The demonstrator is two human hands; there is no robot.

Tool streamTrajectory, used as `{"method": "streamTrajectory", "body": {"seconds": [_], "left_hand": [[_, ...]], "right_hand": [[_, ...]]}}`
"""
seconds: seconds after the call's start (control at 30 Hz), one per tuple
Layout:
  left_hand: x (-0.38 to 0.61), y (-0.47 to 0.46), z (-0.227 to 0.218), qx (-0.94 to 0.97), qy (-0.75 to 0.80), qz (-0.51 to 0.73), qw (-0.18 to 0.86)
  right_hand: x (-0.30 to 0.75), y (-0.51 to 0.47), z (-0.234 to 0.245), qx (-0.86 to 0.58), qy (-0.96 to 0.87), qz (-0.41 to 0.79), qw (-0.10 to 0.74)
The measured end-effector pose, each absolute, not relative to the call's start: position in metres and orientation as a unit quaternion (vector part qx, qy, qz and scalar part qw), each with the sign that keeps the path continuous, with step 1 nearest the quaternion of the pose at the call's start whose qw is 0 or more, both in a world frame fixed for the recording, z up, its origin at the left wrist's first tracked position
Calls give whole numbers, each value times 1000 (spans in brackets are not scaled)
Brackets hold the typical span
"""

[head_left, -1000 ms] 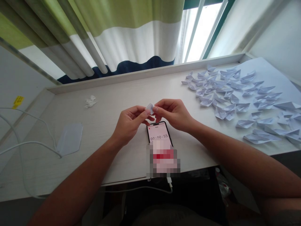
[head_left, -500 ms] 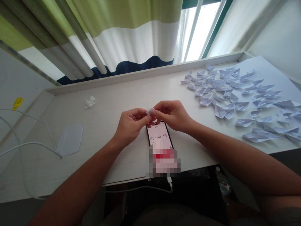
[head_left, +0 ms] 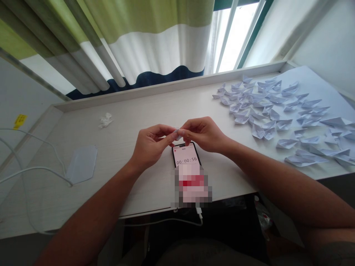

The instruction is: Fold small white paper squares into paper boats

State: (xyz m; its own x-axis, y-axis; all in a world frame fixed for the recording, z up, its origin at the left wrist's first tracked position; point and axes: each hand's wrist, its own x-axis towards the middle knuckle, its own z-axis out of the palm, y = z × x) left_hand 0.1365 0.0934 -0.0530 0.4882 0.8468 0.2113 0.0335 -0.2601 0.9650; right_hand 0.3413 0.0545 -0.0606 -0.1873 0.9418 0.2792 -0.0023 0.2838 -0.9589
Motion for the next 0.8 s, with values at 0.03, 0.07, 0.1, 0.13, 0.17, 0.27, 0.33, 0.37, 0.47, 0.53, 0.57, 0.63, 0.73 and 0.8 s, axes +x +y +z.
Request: {"method": "streamTrajectory", "body": {"seconds": [0.03, 0.07, 0.1, 0.13, 0.17, 0.27, 0.33, 0.37, 0.47, 0.53, 0.57, 0.63, 0.73, 0.8], "left_hand": [[137, 92, -52, 686, 319, 398, 519], [138, 92, -52, 682, 320, 405, 519], [138, 91, -52, 676, 322, 412, 519], [139, 90, -51, 669, 325, 419, 521], [140, 89, -52, 661, 327, 427, 524], [141, 87, -53, 636, 326, 445, 539], [141, 86, -54, 623, 330, 453, 546], [141, 86, -55, 618, 335, 455, 546], [142, 85, -56, 610, 346, 463, 543], [142, 84, -56, 605, 347, 466, 544], [142, 84, -56, 603, 346, 468, 546], [142, 84, -56, 595, 341, 471, 555], [143, 83, -55, 584, 342, 473, 565], [143, 83, -53, 581, 349, 470, 565]], "right_hand": [[341, 54, -60, -384, -616, 456, 515], [340, 53, -59, -386, -615, 449, 520], [340, 52, -59, -389, -613, 444, 525], [339, 51, -58, -390, -612, 440, 529], [339, 50, -57, -389, -610, 439, 533], [336, 49, -55, -391, -599, 444, 539], [335, 47, -54, -397, -590, 446, 544], [334, 47, -54, -399, -585, 447, 546], [333, 46, -55, -399, -579, 446, 554], [333, 45, -56, -393, -577, 445, 561], [333, 46, -57, -390, -576, 444, 564], [334, 46, -59, -387, -574, 440, 572], [334, 47, -59, -395, -569, 428, 580], [334, 48, -60, -408, -561, 421, 584]]}}
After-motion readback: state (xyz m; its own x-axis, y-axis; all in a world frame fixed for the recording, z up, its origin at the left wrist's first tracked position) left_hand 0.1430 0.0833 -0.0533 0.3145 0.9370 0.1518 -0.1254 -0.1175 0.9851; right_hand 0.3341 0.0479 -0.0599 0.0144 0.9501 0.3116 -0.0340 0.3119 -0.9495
